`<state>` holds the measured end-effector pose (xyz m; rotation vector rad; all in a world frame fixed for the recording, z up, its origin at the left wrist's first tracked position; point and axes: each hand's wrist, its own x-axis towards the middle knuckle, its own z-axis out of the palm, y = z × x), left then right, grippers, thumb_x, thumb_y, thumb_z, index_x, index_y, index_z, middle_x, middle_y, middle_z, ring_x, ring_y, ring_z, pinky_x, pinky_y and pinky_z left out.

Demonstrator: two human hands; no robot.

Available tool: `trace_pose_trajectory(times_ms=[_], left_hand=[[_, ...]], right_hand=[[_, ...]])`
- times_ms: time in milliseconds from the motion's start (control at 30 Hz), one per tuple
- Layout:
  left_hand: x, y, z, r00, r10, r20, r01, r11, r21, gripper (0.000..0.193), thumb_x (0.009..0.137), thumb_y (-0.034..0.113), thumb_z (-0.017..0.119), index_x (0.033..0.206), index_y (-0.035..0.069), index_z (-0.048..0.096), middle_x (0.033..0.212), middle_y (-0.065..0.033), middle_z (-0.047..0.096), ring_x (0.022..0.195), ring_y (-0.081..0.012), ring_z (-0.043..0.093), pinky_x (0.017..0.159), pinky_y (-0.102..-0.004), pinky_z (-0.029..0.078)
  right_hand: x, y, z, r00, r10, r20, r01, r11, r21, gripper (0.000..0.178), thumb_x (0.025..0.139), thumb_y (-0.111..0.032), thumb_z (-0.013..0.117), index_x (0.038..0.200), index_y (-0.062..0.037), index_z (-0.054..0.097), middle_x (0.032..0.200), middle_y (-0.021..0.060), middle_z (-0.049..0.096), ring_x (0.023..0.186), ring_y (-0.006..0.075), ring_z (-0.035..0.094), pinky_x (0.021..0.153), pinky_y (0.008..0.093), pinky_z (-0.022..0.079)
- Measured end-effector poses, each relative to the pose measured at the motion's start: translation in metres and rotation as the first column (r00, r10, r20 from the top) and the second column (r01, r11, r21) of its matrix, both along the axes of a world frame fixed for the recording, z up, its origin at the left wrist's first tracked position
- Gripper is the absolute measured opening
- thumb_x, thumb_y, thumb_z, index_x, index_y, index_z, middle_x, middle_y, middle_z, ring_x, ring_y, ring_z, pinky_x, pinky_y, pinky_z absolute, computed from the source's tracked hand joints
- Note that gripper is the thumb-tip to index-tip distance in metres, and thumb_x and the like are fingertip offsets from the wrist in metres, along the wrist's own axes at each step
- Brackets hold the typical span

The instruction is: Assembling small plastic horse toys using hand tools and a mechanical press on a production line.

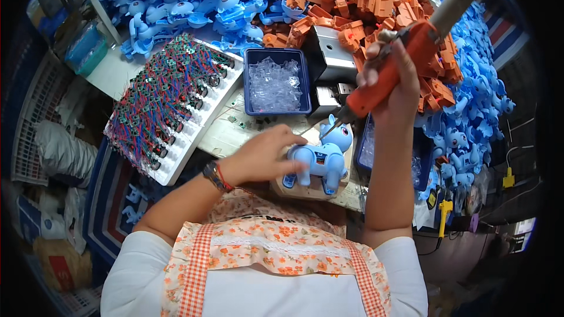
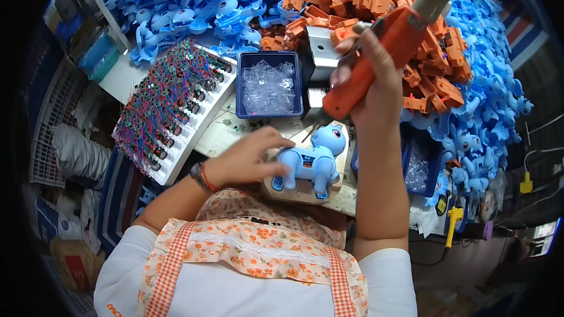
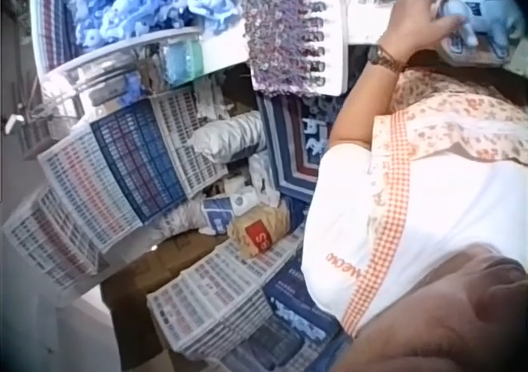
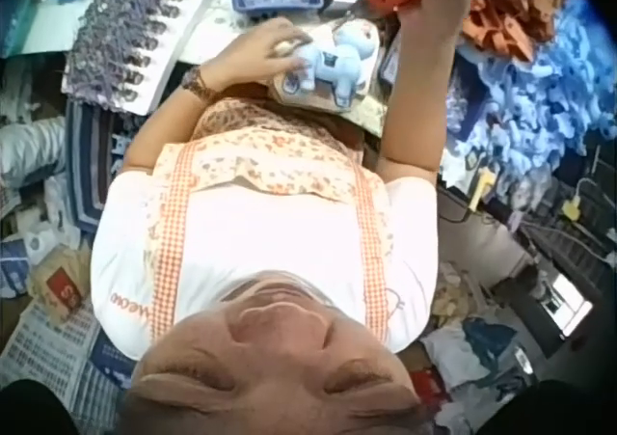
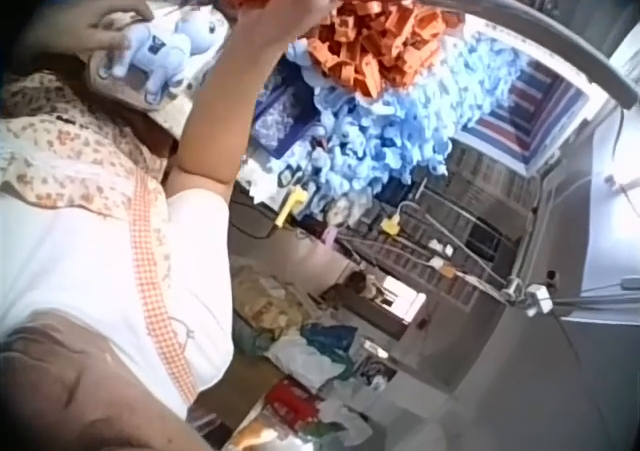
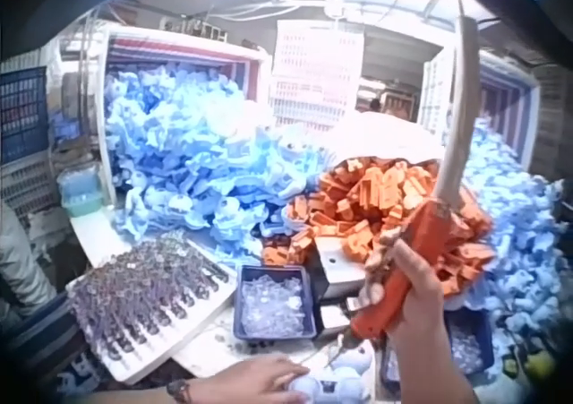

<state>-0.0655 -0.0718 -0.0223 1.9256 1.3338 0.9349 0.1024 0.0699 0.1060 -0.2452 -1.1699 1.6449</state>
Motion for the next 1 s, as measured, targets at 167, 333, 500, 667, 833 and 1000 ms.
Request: trace_pose_trajectory(times_ms=[167, 333, 500, 667, 833, 1000], left_hand=[[-0.039, 0.056, 0.019, 0.832, 0.365, -0.418, -0.266, 0.924, 0.276, 0.022, 0.082, 0.022, 0.070, 0.099, 0.009, 0.069, 0.094, -0.0114, 0.066, 0.088, -0.0312, 0.065, 0.076, -0.0420, 0.052], [-0.056, 0.102, 0.011, 0.577, 0.255, -0.776, -0.232, 0.962, 0.144, 0.021, 0.078, 0.022, 0.072, 0.096, 0.011, 0.068, 0.091, -0.0120, 0.067, 0.089, -0.0308, 0.065, 0.075, -0.0421, 0.053], [-0.058, 0.108, 0.003, 0.619, 0.239, -0.748, -0.181, 0.970, 0.161, 0.009, 0.078, 0.013, 0.067, 0.086, 0.010, 0.069, 0.084, -0.0128, 0.067, 0.084, -0.0320, 0.066, 0.071, -0.0432, 0.053], [-0.059, 0.100, 0.013, 0.742, 0.363, -0.563, -0.249, 0.930, 0.271, 0.009, 0.081, 0.017, 0.066, 0.085, 0.011, 0.071, 0.085, -0.0106, 0.067, 0.081, -0.0317, 0.065, 0.070, -0.0441, 0.052], [-0.050, 0.084, 0.024, 0.911, 0.360, -0.200, -0.314, 0.922, 0.229, 0.015, 0.086, 0.017, 0.063, 0.091, 0.005, 0.071, 0.085, -0.0110, 0.067, 0.074, -0.0285, 0.064, 0.064, -0.0369, 0.050], [-0.038, 0.039, 0.021, 0.984, 0.174, 0.038, -0.175, 0.984, 0.044, 0.012, 0.088, 0.007, 0.065, 0.096, 0.000, 0.071, 0.093, -0.0102, 0.070, 0.081, -0.0167, 0.066, 0.070, -0.0280, 0.051]], right_hand=[[0.014, 0.036, 0.008, 0.998, 0.059, 0.011, -0.059, 0.998, 0.007, 0.035, 0.092, -0.030, 0.065, 0.110, -0.0012, 0.058, 0.086, 0.0108, 0.065, 0.055, 0.0145, 0.057, 0.054, 0.0307, 0.050], [0.027, 0.051, 0.004, 0.999, 0.047, 0.002, -0.047, 0.999, 0.026, 0.036, 0.092, -0.032, 0.066, 0.109, -0.0014, 0.058, 0.087, 0.0108, 0.065, 0.057, 0.0153, 0.059, 0.055, 0.0306, 0.050], [0.023, 0.034, -0.001, 0.945, -0.261, 0.199, 0.226, 0.957, 0.183, 0.035, 0.093, -0.028, 0.066, 0.111, 0.0007, 0.057, 0.087, 0.0100, 0.066, 0.056, 0.0151, 0.060, 0.053, 0.0294, 0.051], [0.034, 0.029, -0.017, 0.881, -0.364, 0.303, 0.244, 0.897, 0.369, 0.038, 0.090, -0.028, 0.069, 0.111, 0.0011, 0.056, 0.089, 0.0093, 0.068, 0.060, 0.0137, 0.062, 0.052, 0.0278, 0.051], [0.059, 0.021, -0.028, 0.808, -0.379, 0.451, 0.205, 0.898, 0.388, 0.043, 0.086, -0.025, 0.075, 0.114, 0.0011, 0.055, 0.098, 0.0099, 0.067, 0.078, 0.0145, 0.065, 0.065, 0.0279, 0.054], [0.102, -0.019, -0.036, 0.243, -0.767, 0.594, 0.079, 0.626, 0.776, 0.038, 0.077, -0.009, 0.078, 0.111, -0.0038, 0.061, 0.099, 0.0064, 0.064, 0.078, 0.0157, 0.063, 0.070, 0.0306, 0.052]])
